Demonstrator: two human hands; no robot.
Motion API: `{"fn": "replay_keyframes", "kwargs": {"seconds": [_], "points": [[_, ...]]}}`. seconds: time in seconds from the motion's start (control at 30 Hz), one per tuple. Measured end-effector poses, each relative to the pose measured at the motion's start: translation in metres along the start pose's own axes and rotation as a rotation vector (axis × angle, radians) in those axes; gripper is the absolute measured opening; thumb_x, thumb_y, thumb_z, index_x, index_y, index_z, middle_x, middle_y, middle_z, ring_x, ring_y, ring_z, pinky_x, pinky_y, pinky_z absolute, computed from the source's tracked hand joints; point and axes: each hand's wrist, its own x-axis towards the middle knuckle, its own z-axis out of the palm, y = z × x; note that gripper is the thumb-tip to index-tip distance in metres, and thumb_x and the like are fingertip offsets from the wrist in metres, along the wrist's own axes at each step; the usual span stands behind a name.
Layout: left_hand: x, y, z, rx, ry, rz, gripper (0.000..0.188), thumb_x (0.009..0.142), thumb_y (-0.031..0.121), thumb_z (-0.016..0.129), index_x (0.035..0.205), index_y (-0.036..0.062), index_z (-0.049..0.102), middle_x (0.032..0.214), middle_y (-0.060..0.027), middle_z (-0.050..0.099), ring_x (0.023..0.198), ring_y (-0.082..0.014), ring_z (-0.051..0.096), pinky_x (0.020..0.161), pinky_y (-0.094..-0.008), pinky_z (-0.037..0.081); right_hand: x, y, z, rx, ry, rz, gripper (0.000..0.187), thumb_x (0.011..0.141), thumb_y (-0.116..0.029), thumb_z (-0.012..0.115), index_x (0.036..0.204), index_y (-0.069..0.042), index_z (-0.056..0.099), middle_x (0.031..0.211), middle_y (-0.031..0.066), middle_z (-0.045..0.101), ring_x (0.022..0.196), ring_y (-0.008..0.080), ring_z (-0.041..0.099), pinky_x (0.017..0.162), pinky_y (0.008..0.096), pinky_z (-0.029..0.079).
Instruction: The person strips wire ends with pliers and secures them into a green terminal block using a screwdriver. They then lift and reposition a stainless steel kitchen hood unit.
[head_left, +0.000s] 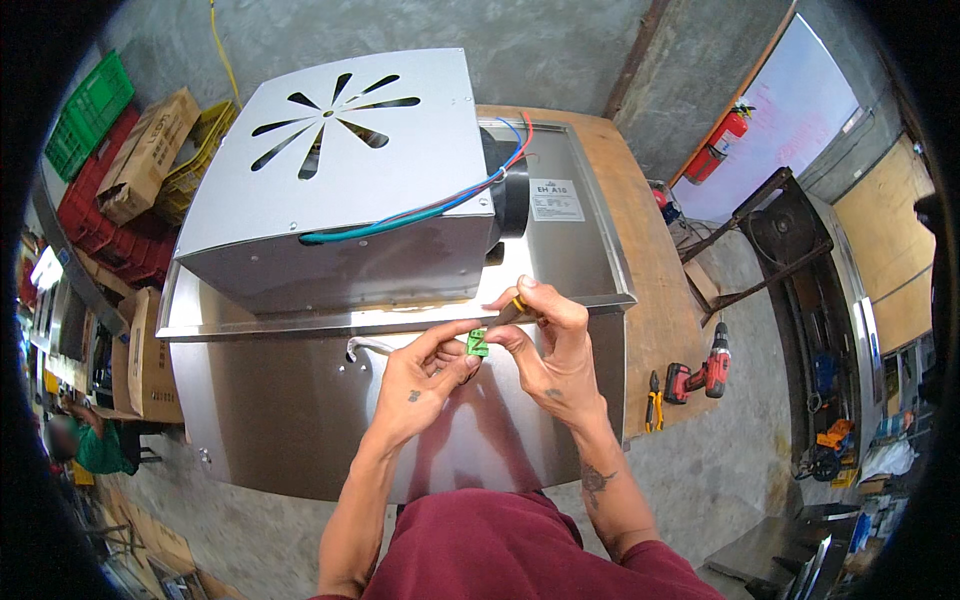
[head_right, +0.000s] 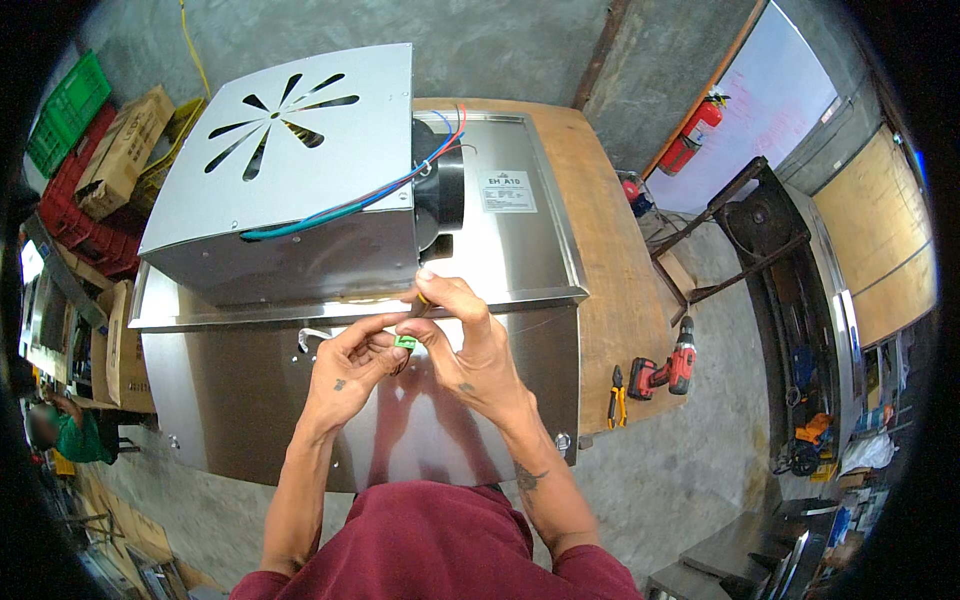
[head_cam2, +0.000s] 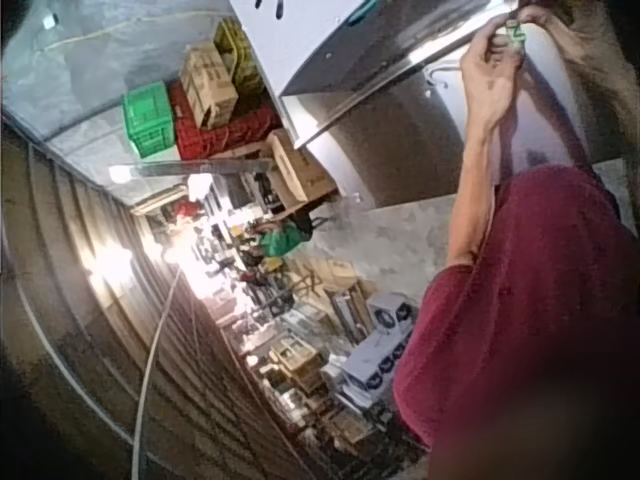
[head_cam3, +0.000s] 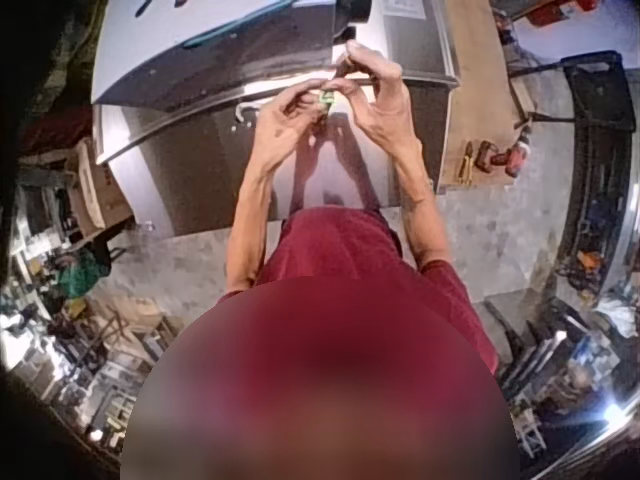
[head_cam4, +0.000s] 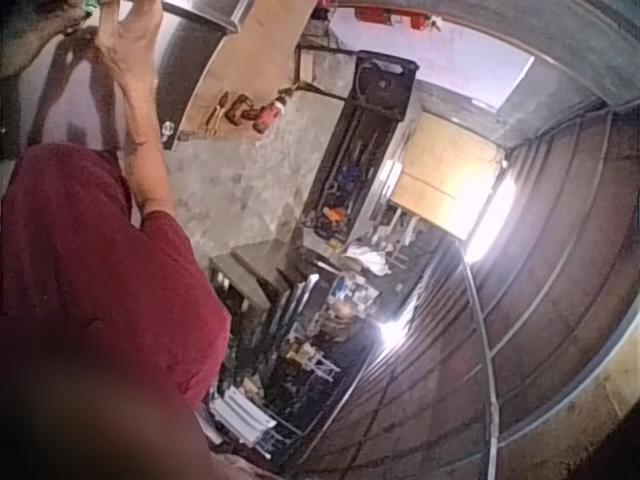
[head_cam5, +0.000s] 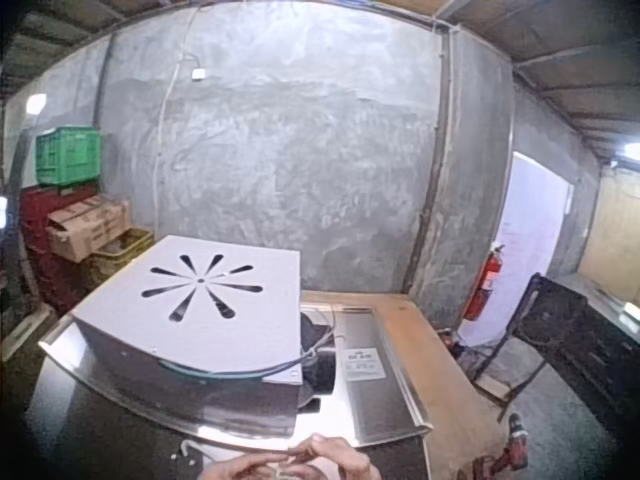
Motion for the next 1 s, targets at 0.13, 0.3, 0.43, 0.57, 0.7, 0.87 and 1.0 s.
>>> {"fn": "replay_keyframes", "kwargs": {"seconds": [0.13, 0.3, 0.43, 0.57, 0.7, 0.87, 1.0], "points": [[0.004, 0.000, 0.000, -0.007, 0.015, -0.006, 0.044, 0.103, 0.003, 0.074, 0.146, 0.0035, 0.067, 0.100, -0.0040, 0.075, 0.088, -0.0070, 0.065, 0.081, -0.0249, 0.055, 0.006, -0.011, 0.001, -0.004, -0.051, -0.043, 0.074, 0.094, 0.021, 0.068, 0.153, -0.014, 0.041, 0.112, 0.0173, 0.067, 0.096, 0.0243, 0.072, 0.088, 0.0360, 0.063], [0.004, 0.001, 0.003, -0.013, 0.018, -0.010, 0.043, 0.103, 0.002, 0.074, 0.146, 0.0031, 0.067, 0.100, -0.0039, 0.074, 0.088, -0.0069, 0.065, 0.080, -0.0247, 0.055, 0.002, -0.004, 0.004, -0.135, 0.000, -0.105, 0.079, 0.090, 0.024, 0.068, 0.153, -0.016, 0.042, 0.115, 0.0181, 0.067, 0.099, 0.0265, 0.073, 0.087, 0.0358, 0.063], [0.004, -0.004, 0.000, -0.001, 0.031, 0.008, 0.043, 0.103, 0.002, 0.074, 0.145, 0.0024, 0.067, 0.100, -0.0044, 0.075, 0.087, -0.0076, 0.065, 0.080, -0.0256, 0.055, 0.004, -0.007, 0.009, 0.121, 0.001, -0.042, 0.077, 0.089, 0.027, 0.061, 0.153, -0.014, 0.046, 0.133, 0.0212, 0.065, 0.116, 0.0326, 0.072, 0.088, 0.0377, 0.069], [0.005, -0.008, 0.002, 0.002, 0.038, 0.028, 0.043, 0.103, 0.002, 0.073, 0.145, 0.0021, 0.067, 0.099, -0.0045, 0.075, 0.087, -0.0079, 0.066, 0.080, -0.0262, 0.056, 0.000, -0.006, 0.007, 0.046, -0.048, -0.026, 0.072, 0.095, 0.024, 0.061, 0.152, -0.016, 0.042, 0.121, 0.0181, 0.065, 0.108, 0.0274, 0.073, 0.088, 0.0339, 0.064], [0.003, -0.009, 0.005, -0.014, 0.027, 0.052, 0.043, 0.103, 0.002, 0.073, 0.145, 0.0022, 0.067, 0.099, -0.0044, 0.075, 0.087, -0.0079, 0.066, 0.080, -0.0264, 0.056, 0.001, -0.002, 0.009, -0.045, 0.010, -0.065, 0.073, 0.093, 0.023, 0.068, 0.151, -0.014, 0.042, 0.116, 0.0173, 0.065, 0.099, 0.0237, 0.072, 0.083, 0.0329, 0.062], [0.003, -0.006, 0.006, 0.013, 0.026, 0.047, 0.043, 0.104, 0.003, 0.073, 0.146, 0.0032, 0.066, 0.098, -0.0032, 0.074, 0.086, -0.0073, 0.065, 0.080, -0.0258, 0.055, 0.000, 0.004, 0.016, -0.066, 0.109, -0.112, 0.075, 0.088, 0.019, 0.075, 0.151, -0.011, 0.047, 0.115, 0.0157, 0.067, 0.090, 0.0233, 0.069, 0.071, 0.0357, 0.062], [0.002, -0.006, 0.005, -0.002, 0.026, 0.021, 0.041, 0.103, 0.003, 0.074, 0.142, -0.0033, 0.067, 0.110, -0.0059, 0.075, 0.093, -0.0087, 0.068, 0.083, -0.0257, 0.058, -0.004, 0.000, 0.017, -0.187, 0.132, -0.062, 0.074, 0.093, 0.014, 0.077, 0.151, -0.011, 0.040, 0.107, 0.0144, 0.065, 0.089, 0.0204, 0.070, 0.078, 0.0337, 0.059]]}}
